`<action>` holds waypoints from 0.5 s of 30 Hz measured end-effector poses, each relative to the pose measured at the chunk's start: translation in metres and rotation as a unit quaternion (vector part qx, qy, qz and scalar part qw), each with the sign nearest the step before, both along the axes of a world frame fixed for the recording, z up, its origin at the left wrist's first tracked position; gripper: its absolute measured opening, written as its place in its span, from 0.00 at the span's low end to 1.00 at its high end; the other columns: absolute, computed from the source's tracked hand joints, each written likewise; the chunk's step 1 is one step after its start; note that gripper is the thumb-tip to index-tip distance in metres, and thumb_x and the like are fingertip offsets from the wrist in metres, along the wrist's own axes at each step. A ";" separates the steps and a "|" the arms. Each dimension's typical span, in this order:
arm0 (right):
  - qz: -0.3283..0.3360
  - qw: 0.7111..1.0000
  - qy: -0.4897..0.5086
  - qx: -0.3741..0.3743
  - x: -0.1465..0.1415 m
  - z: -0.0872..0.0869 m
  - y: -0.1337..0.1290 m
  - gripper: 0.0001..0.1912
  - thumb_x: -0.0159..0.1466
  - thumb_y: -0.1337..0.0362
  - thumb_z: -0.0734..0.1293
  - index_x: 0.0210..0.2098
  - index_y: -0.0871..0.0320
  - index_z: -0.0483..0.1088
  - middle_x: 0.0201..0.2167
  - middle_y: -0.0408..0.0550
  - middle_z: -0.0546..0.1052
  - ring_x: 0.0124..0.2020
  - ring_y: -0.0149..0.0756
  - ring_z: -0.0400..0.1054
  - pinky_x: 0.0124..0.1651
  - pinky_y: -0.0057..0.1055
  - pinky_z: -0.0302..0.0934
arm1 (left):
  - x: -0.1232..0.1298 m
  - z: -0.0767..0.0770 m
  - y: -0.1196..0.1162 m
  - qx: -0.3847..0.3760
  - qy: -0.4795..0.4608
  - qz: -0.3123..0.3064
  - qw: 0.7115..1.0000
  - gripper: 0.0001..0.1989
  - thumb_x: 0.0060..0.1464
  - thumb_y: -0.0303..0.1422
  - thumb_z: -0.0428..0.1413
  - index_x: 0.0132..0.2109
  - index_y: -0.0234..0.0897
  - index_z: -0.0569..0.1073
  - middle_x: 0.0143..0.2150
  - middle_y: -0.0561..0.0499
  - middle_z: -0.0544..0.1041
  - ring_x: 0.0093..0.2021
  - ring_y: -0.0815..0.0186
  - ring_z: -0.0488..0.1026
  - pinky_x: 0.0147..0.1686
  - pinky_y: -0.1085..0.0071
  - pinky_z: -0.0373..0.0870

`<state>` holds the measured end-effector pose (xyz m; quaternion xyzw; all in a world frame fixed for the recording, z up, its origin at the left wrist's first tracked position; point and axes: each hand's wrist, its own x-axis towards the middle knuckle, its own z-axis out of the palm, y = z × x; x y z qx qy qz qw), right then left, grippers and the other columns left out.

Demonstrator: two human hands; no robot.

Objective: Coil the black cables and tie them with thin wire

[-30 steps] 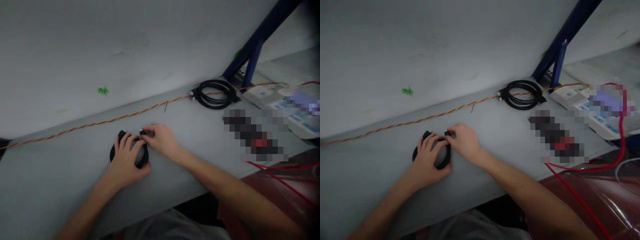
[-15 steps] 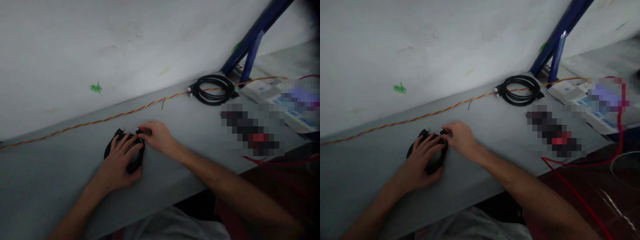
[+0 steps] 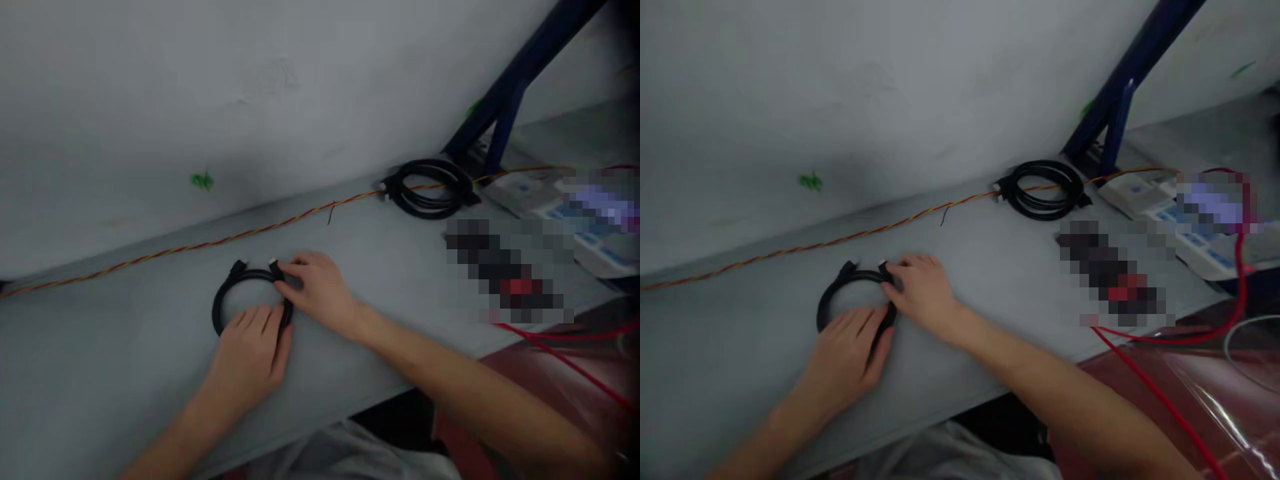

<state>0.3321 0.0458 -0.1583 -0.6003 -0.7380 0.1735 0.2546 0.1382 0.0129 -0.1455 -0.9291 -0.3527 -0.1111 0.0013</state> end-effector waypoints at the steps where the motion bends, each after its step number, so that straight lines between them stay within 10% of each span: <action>1: 0.001 1.000 -0.006 -0.001 -0.001 0.000 0.000 0.16 0.71 0.56 0.69 0.55 0.52 0.79 0.45 0.50 0.80 0.47 0.44 0.71 0.52 0.39 0.60 | 0.002 -0.004 -0.003 0.006 -0.018 -0.003 1.000 0.16 0.68 0.34 0.53 0.56 0.27 0.74 0.39 0.41 0.78 0.38 0.55 0.76 0.39 0.56 0.75; 15: 0.064 0.990 -0.127 0.007 -0.007 0.011 -0.004 0.16 0.76 0.67 0.60 0.58 0.63 0.73 0.47 0.57 0.77 0.48 0.46 0.70 0.53 0.40 0.61 | -0.001 0.010 0.003 -0.027 -0.037 -0.037 0.998 0.15 0.66 0.34 0.53 0.53 0.34 0.79 0.37 0.43 0.73 0.40 0.53 0.68 0.45 0.50 0.67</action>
